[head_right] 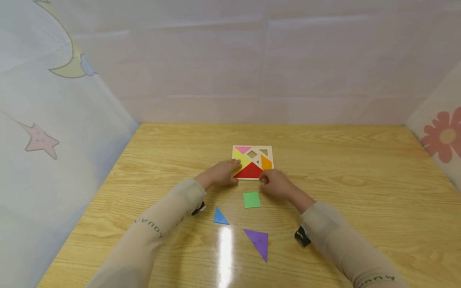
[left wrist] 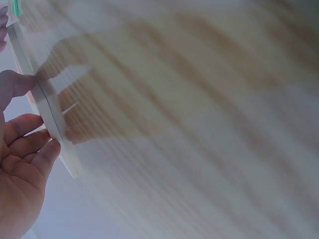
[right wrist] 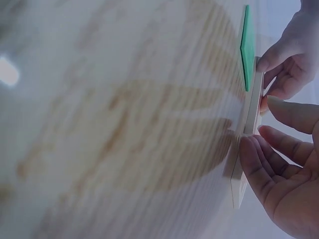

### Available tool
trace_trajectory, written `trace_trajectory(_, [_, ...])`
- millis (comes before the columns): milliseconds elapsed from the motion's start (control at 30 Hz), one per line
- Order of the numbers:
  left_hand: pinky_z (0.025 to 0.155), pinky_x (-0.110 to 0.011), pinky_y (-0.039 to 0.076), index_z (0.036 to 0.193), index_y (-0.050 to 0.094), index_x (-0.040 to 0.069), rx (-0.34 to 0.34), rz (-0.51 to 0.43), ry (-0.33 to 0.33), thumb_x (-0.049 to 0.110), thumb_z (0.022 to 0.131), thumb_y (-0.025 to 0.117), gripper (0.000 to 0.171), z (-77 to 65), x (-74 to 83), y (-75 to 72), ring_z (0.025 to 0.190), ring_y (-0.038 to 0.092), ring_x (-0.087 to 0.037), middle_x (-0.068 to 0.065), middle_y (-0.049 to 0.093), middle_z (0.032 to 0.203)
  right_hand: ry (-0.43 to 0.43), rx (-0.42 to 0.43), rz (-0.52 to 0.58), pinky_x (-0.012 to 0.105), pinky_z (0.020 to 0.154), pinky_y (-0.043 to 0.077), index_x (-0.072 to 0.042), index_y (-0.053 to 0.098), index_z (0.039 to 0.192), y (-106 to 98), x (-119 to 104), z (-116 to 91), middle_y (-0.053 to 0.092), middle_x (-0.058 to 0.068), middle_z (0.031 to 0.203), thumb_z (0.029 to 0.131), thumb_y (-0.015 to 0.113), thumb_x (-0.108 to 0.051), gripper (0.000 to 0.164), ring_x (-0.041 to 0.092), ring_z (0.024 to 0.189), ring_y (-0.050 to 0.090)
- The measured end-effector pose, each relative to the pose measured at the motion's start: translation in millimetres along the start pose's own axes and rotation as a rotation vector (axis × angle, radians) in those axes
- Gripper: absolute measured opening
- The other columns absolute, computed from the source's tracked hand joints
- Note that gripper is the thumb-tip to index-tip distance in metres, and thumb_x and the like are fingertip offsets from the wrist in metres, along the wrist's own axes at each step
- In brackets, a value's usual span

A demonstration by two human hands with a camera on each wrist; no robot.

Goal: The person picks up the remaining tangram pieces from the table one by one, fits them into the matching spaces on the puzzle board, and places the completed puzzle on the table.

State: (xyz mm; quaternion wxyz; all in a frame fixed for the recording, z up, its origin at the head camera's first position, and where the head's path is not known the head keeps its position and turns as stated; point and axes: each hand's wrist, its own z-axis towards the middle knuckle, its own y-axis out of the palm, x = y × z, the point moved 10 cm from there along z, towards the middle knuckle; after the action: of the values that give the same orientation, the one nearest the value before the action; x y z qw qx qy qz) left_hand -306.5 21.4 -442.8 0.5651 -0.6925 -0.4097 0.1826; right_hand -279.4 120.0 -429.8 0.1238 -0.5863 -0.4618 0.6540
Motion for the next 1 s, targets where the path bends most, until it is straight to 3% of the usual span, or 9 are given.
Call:
trace_trajectory(167, [0.103,-0.026,0.016,0.132,0.035,0.005,0.010,0.006,-0.002,0.026,0.085,0.050,0.053,-1.9,0.2,-1.9,0.126,0.021,-0.021,-0.008,0.028,0.138,-0.058,-0.047,0.002,0.030,0.063,0.042,0.005,0.057,0.092,7,-10,0,0.053,0.006,0.078,0.073,0.063,-0.005,0.023,0.018,0.071,0.046])
trace_trajectory(500, [0.103,-0.026,0.016,0.131,0.037,0.006,0.001,-0.014,-0.015,0.024,0.085,0.052,0.052,-1.0,0.0,-1.9,0.127,0.021,-0.020,-0.007,0.028,0.138,-0.095,-0.139,-0.042,0.028,0.059,0.037,0.004,0.056,0.092,20,-26,-2,0.047,0.003,0.071,0.068,0.069,-0.008,0.030,0.017,0.067,0.042])
trace_trajectory(1000, [0.103,-0.027,0.016,0.131,0.037,0.006,-0.001,-0.019,-0.023,0.023,0.085,0.052,0.051,-1.6,-0.5,-1.5,0.127,0.020,-0.020,-0.007,0.028,0.138,-0.121,-0.183,-0.179,0.026,0.060,0.036,-0.004,0.056,0.083,34,-38,-5,0.042,0.002,0.074,0.063,0.073,-0.005,0.026,0.015,0.068,0.038])
